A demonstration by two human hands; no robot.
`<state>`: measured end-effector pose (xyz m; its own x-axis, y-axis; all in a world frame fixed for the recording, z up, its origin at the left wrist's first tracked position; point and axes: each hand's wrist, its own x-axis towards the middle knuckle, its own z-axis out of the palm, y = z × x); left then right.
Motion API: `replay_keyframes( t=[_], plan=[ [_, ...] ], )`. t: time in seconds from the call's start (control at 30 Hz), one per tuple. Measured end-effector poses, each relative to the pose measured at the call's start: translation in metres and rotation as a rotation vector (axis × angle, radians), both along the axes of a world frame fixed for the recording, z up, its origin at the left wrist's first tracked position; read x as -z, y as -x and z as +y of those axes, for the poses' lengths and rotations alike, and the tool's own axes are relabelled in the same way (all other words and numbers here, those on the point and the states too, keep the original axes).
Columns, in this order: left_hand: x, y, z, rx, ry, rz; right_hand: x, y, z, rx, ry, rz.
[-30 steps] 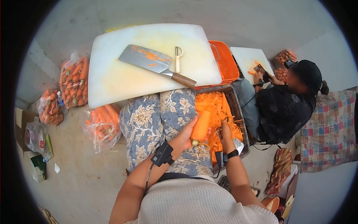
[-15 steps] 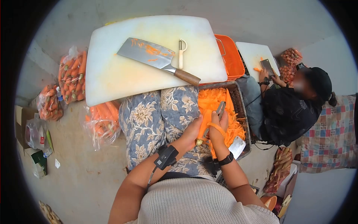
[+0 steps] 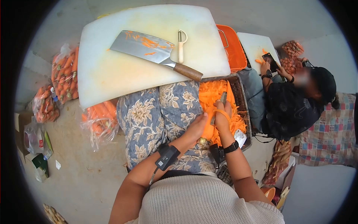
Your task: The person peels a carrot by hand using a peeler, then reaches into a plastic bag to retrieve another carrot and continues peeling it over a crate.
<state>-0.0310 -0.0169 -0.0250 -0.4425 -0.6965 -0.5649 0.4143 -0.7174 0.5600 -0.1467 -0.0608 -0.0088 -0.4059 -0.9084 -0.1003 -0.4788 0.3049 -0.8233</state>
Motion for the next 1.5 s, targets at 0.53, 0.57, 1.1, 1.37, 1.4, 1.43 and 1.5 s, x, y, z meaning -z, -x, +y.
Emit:
replay_keyframes(
  t=[0.53, 0.57, 1.1, 1.37, 1.4, 1.43, 1.5],
  plan=[
    [-0.018, -0.015, -0.002, 0.123, -0.056, 0.193, 0.034, 0.026, -0.030, 0.140, -0.027, -0.383],
    [-0.019, -0.017, -0.002, 0.155, -0.029, 0.207, 0.045, 0.033, -0.030, 0.140, -0.018, -0.386],
    [-0.012, -0.022, 0.000, 0.037, -0.198, 0.494, -0.038, 0.015, 0.039, 0.159, 0.303, -0.550],
    [-0.012, -0.014, 0.002, 0.021, -0.086, 0.383, -0.027, -0.029, 0.040, 0.015, 0.295, -0.040],
    [-0.012, -0.013, 0.001, 0.020, -0.087, 0.384, -0.024, -0.029, 0.038, 0.034, 0.284, -0.035],
    [-0.013, -0.011, 0.000, 0.004, -0.060, 0.370, -0.022, -0.027, 0.035, 0.035, 0.284, -0.033],
    [-0.010, -0.010, 0.000, -0.009, -0.038, 0.360, -0.018, -0.022, 0.030, -0.061, 0.277, 0.219]
  ],
)
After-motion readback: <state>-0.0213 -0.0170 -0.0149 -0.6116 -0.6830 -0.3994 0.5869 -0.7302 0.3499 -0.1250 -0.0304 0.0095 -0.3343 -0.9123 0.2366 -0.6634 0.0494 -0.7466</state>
